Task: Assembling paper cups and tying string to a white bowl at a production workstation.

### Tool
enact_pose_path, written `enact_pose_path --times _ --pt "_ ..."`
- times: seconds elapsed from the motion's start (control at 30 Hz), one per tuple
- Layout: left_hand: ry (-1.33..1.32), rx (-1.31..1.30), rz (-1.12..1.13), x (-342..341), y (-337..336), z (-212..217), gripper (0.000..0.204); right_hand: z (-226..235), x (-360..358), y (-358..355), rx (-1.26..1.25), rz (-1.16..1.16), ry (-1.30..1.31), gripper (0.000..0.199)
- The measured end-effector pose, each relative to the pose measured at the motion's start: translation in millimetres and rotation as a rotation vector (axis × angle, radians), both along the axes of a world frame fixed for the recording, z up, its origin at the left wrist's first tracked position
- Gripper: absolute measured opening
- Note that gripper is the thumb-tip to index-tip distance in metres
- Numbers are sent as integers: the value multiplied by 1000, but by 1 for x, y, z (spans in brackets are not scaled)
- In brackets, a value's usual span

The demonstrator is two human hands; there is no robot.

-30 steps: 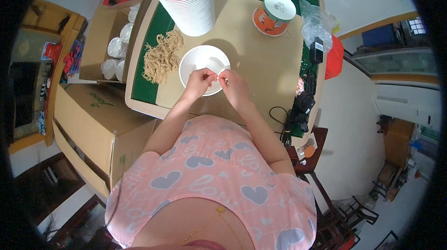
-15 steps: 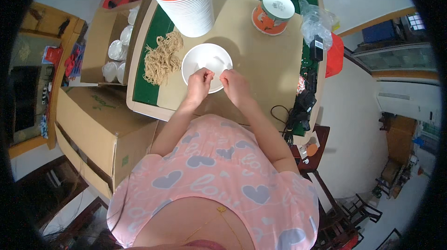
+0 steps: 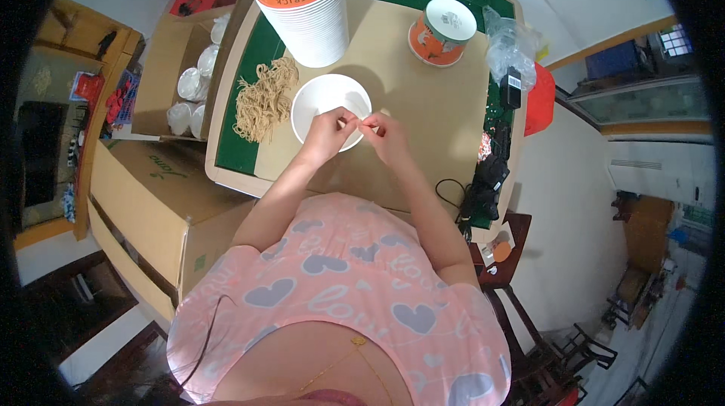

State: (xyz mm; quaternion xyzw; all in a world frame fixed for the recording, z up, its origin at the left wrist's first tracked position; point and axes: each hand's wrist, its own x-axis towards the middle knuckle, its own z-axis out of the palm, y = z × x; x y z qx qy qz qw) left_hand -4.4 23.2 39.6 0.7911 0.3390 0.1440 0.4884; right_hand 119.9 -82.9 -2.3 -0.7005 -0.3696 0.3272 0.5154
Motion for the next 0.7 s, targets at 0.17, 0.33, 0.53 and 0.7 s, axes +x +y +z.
enact_pose_path --times 0.17,0.33,0.53,0.7 --pt "153 -92 -88 -11 4 2 16 1 -1 -10 8 -15 38 5" --pt "73 -238 -54 -9 2 15 16 9 -7 -17 94 -11 -93 7" --pt "26 -376 -105 -7 -4 14 15 21 -13 -23 112 -12 -189 8" --pt "26 -409 -101 -8 -11 20 15 25 -15 -23 108 -18 -231 8"
